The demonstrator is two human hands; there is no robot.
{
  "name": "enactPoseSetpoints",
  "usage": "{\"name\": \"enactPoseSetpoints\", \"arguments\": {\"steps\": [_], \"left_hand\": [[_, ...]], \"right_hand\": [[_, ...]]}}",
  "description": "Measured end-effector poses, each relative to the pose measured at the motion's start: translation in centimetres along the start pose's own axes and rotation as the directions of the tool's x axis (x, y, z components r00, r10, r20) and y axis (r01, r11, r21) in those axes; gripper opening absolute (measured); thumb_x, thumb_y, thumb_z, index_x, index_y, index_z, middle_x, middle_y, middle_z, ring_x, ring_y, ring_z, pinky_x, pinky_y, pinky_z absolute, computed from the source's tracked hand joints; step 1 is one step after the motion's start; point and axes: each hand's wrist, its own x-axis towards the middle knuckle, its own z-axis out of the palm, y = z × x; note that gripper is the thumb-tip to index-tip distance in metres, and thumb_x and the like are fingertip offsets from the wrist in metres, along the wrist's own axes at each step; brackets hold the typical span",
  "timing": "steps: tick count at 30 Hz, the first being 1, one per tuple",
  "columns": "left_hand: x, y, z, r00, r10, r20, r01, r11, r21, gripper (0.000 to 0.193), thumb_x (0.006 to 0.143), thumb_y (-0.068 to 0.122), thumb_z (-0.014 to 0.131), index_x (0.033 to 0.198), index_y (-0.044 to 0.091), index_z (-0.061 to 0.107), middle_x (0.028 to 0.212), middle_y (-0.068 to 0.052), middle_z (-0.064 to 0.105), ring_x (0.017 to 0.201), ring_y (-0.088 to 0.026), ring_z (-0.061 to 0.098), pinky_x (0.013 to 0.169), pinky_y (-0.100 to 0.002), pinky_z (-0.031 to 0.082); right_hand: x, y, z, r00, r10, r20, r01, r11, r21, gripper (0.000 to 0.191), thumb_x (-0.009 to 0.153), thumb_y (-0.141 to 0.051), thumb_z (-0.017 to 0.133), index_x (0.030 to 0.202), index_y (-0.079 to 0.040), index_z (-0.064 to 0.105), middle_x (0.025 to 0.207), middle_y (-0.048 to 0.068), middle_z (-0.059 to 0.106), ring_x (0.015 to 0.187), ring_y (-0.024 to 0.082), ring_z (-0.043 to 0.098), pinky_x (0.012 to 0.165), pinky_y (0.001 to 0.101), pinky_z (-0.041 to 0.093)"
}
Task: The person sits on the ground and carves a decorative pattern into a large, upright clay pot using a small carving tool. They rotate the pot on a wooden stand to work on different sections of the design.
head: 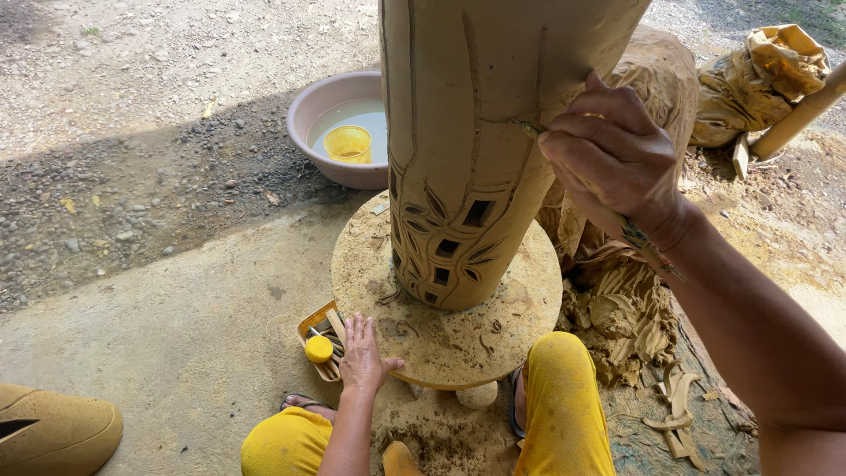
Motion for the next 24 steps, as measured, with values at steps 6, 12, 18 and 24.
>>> {"name": "enactPoseSetpoints", "arguments": {"steps": [6,12,18,24], "left_hand": [[-0.3,0.1,-0.4,1.000,0.006,-0.003,-0.006,1.000,0.016,0.132,0.062,0.058,0.090,0.162,0.014,0.016,0.171,-0.008,0.009,0.158,-0.024,0.003,0.129,-0.035,0.012],[-0.4,0.3,-0.7,1.000,-0.008,0.001,0.008,1.000,-0.014,0.133,0.061,0.056,0.091,0.162,0.015,0.015,0.172,-0.007,0.009,0.158,-0.024,0.003,0.129,-0.035,0.013],[-0.3,0.5,-0.6,1.000,-0.014,0.001,0.014,1.000,0.001,0.134,0.061,0.057,0.091,0.162,0.015,0.015,0.172,-0.008,0.008,0.158,-0.026,0.003,0.129,-0.036,0.014],[-0.4,0.5,-0.3,1.000,-0.018,-0.004,0.018,1.000,-0.012,0.134,0.061,0.057,0.091,0.162,0.016,0.014,0.171,-0.007,0.008,0.158,-0.025,0.003,0.129,-0.036,0.014]], "right_hand": [[0.6,0.7,-1.6,0.997,-0.039,0.059,0.037,0.999,0.032,0.017,0.098,0.003,0.086,0.096,-0.004,0.070,0.099,0.009,0.074,0.107,0.024,0.067,0.093,0.0334,0.061],[-0.2,2.1,-1.7,0.997,-0.027,0.078,0.024,0.999,0.038,0.019,0.098,0.001,0.085,0.093,-0.004,0.068,0.095,0.008,0.073,0.106,0.025,0.069,0.088,0.0351,0.061],[-1.1,-0.7,2.4,0.973,0.007,-0.230,0.011,0.997,0.079,0.020,0.091,0.006,0.086,0.088,-0.008,0.072,0.088,0.008,0.074,0.100,0.019,0.070,0.115,0.0491,0.054],[-0.4,-3.8,4.3,0.952,0.199,-0.234,-0.190,0.980,0.057,0.020,0.092,-0.003,0.091,0.092,-0.012,0.073,0.096,0.003,0.077,0.116,0.025,0.067,0.127,0.0558,0.032]]}}
